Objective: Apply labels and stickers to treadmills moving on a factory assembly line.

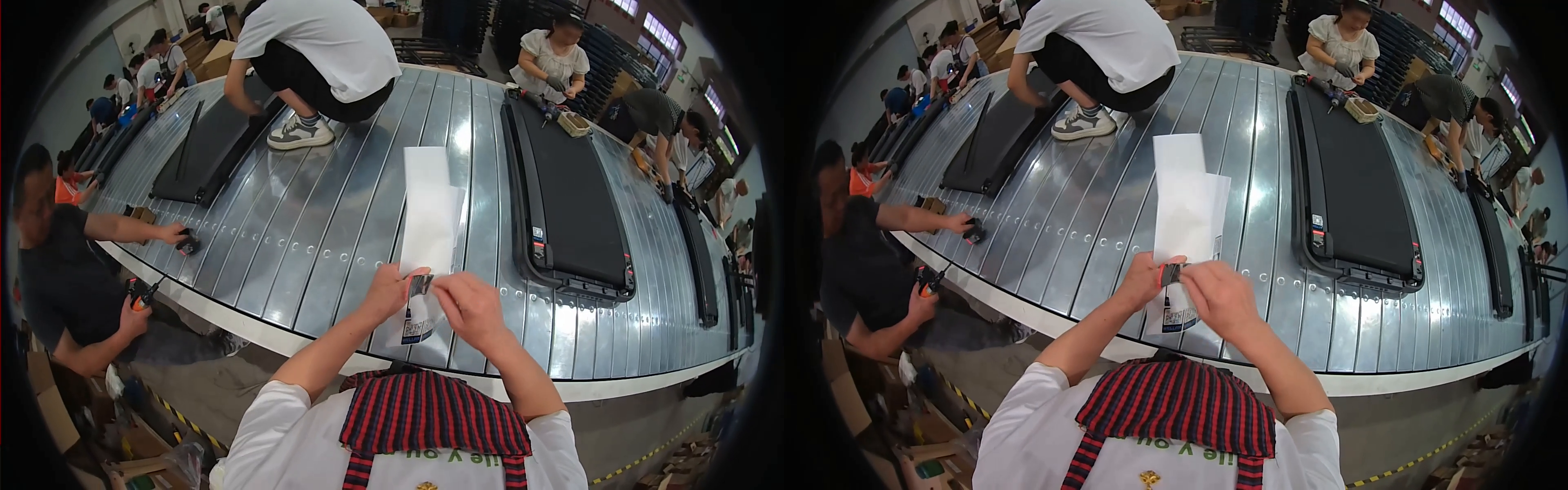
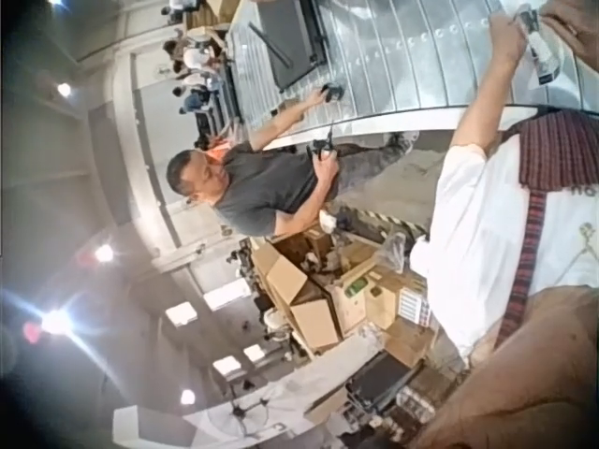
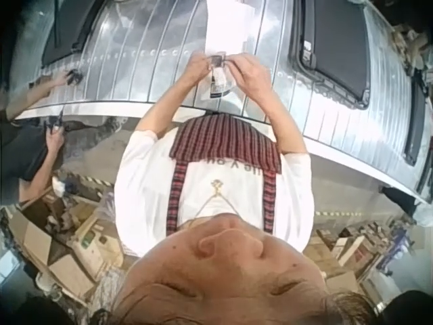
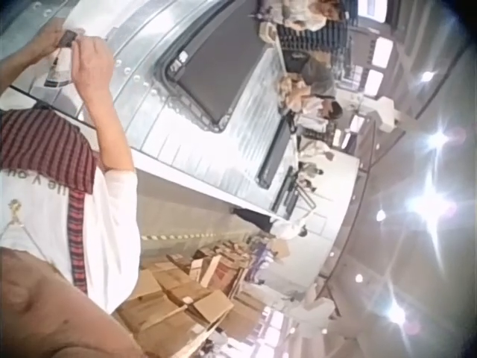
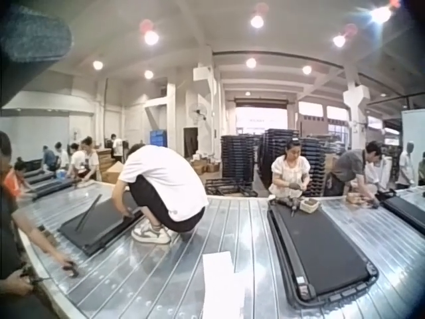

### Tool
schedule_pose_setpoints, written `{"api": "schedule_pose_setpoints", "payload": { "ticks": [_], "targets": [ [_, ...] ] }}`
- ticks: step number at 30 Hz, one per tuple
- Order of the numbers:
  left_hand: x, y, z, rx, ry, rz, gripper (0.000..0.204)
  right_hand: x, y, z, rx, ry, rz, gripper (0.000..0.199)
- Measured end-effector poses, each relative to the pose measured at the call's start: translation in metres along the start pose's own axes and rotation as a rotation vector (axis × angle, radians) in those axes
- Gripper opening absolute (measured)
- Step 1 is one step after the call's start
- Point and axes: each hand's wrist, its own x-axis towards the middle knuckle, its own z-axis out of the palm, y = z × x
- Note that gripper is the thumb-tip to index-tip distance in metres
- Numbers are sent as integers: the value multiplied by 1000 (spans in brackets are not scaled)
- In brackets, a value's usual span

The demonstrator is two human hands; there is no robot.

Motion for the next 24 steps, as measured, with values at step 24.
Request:
{"api": "schedule_pose_setpoints", "payload": {
  "ticks": [24],
  "targets": [
    [-13, 22, -57, 23, -257, 89, 38, -25, 48, -9, 390, 393, 572, 71]
  ]
}}
